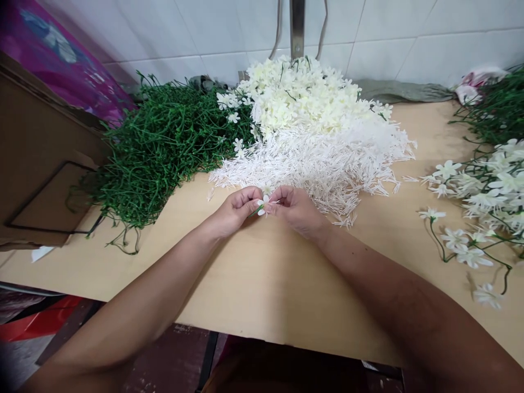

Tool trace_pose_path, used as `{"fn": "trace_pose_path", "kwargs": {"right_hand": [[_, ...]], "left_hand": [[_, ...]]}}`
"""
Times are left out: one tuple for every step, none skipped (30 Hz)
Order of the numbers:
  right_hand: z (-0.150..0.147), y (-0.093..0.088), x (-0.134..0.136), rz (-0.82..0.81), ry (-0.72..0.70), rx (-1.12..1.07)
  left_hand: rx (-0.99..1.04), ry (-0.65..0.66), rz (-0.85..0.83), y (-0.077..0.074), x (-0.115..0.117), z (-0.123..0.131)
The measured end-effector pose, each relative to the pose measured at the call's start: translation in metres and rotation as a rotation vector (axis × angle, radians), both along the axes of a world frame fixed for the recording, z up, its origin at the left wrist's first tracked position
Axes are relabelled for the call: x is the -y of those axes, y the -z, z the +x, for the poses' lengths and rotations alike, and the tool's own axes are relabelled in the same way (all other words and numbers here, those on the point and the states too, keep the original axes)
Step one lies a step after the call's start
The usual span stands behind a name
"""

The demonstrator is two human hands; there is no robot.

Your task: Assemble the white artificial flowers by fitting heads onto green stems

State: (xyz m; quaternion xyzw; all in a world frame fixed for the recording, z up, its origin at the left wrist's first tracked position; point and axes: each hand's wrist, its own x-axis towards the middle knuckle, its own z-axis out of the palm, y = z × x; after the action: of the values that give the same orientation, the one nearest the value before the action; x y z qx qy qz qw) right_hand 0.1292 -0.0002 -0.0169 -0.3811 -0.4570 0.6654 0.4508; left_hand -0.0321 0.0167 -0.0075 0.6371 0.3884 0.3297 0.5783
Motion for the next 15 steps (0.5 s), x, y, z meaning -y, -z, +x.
{"fn": "trace_pose_path", "kwargs": {"right_hand": [[0.0,0.0,0.001,0.006,-0.015,0.005],[0.0,-0.001,0.003,0.017,-0.031,0.013],[-0.001,-0.002,0.004,0.029,-0.046,0.023],[-0.001,-0.002,0.005,0.042,-0.057,0.033],[-0.002,-0.002,0.006,0.051,-0.059,0.039],[-0.002,-0.002,0.006,0.054,-0.052,0.041],[-0.003,-0.002,0.005,0.052,-0.04,0.038],[-0.003,-0.002,0.003,0.043,-0.027,0.027],[-0.002,-0.002,0.002,0.026,-0.016,0.006],[-0.002,-0.002,0.0,0.003,-0.01,-0.023],[-0.001,-0.002,-0.002,-0.026,-0.015,-0.061],[0.001,-0.002,-0.004,-0.059,-0.029,-0.103],[0.002,-0.003,-0.005,-0.094,-0.05,-0.146],[0.003,-0.003,-0.006,-0.126,-0.076,-0.184],[0.004,-0.004,-0.007,-0.149,-0.101,-0.217]], "left_hand": [[-0.004,0.006,0.009,0.0,0.0,0.0],[-0.011,0.014,0.016,0.0,0.0,-0.001],[-0.018,0.023,0.022,0.0,0.0,-0.001],[-0.023,0.034,0.025,0.0,-0.001,-0.001],[-0.022,0.043,0.023,-0.001,-0.001,-0.001],[-0.013,0.047,0.017,-0.001,-0.001,-0.001],[0.002,0.044,0.005,-0.002,-0.001,-0.001],[0.017,0.037,-0.01,-0.002,-0.002,-0.001],[0.028,0.031,-0.03,-0.002,-0.002,-0.001],[0.033,0.029,-0.052,-0.002,-0.002,-0.001],[0.034,0.033,-0.072,-0.002,-0.002,-0.001],[0.034,0.041,-0.088,-0.002,-0.001,-0.001],[0.038,0.051,-0.101,-0.002,-0.001,-0.001],[0.045,0.061,-0.111,-0.003,-0.001,0.0],[0.053,0.068,-0.116,-0.003,0.0,0.0]]}}
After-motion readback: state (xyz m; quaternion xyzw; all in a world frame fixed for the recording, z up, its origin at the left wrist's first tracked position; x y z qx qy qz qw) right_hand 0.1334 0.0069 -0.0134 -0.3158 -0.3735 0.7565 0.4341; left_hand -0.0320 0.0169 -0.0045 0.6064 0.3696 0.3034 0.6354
